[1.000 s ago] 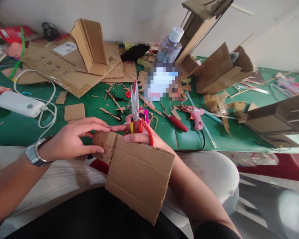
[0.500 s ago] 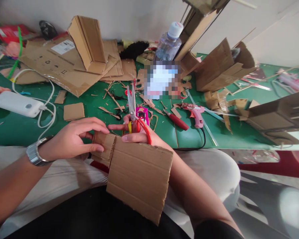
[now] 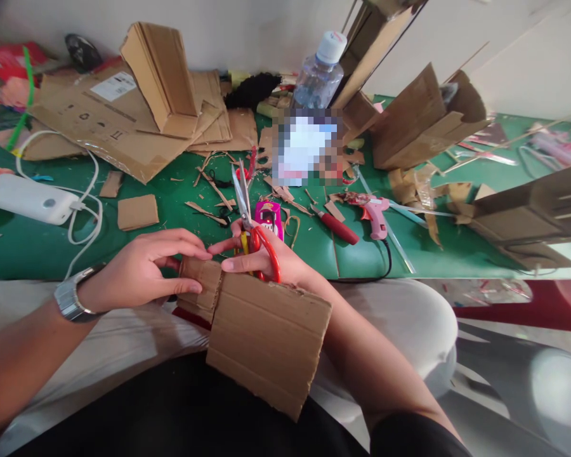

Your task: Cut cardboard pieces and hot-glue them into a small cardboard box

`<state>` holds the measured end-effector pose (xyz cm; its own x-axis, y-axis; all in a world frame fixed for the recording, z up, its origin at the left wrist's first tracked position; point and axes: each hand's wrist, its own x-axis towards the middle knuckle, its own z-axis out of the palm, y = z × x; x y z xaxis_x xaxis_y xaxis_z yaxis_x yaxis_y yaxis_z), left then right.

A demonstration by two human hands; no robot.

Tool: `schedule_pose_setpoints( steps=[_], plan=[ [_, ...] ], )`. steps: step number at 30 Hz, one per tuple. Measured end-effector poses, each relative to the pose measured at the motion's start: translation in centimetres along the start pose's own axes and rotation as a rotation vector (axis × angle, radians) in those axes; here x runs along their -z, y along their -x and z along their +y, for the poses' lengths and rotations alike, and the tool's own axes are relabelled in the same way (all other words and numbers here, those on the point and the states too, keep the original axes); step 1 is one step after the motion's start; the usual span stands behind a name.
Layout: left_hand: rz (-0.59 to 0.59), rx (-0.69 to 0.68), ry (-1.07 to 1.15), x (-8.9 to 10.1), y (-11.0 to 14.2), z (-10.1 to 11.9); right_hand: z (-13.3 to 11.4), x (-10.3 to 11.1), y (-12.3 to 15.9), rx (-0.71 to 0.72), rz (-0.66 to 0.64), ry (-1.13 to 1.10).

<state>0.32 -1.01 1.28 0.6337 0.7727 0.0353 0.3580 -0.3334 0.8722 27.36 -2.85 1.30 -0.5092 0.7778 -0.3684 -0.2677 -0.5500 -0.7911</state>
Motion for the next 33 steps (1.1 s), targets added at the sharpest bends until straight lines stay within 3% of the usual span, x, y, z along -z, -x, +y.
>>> schedule_pose_setpoints(
  steps=[5,13,21,33],
  plan=[
    [-0.041,-0.043,-0.034,-0.8,0.2,0.0,1.0,0.8,-1.2,-0.020,-0.039,0.107],
    [-0.110,0.001,-0.016,-0.8,0.1,0.0,1.5,1.0,-1.1,-0.007,-0.080,0.153],
    [-0.108,0.138,0.118,-0.9,-0.1,-0.1,1.5,1.3,-1.1,-0.016,-0.101,0.109],
    [-0.108,0.233,0.181,-1.0,-0.2,-0.2,1.4,1.4,-1.1,-0.019,-0.118,0.111]
  ],
)
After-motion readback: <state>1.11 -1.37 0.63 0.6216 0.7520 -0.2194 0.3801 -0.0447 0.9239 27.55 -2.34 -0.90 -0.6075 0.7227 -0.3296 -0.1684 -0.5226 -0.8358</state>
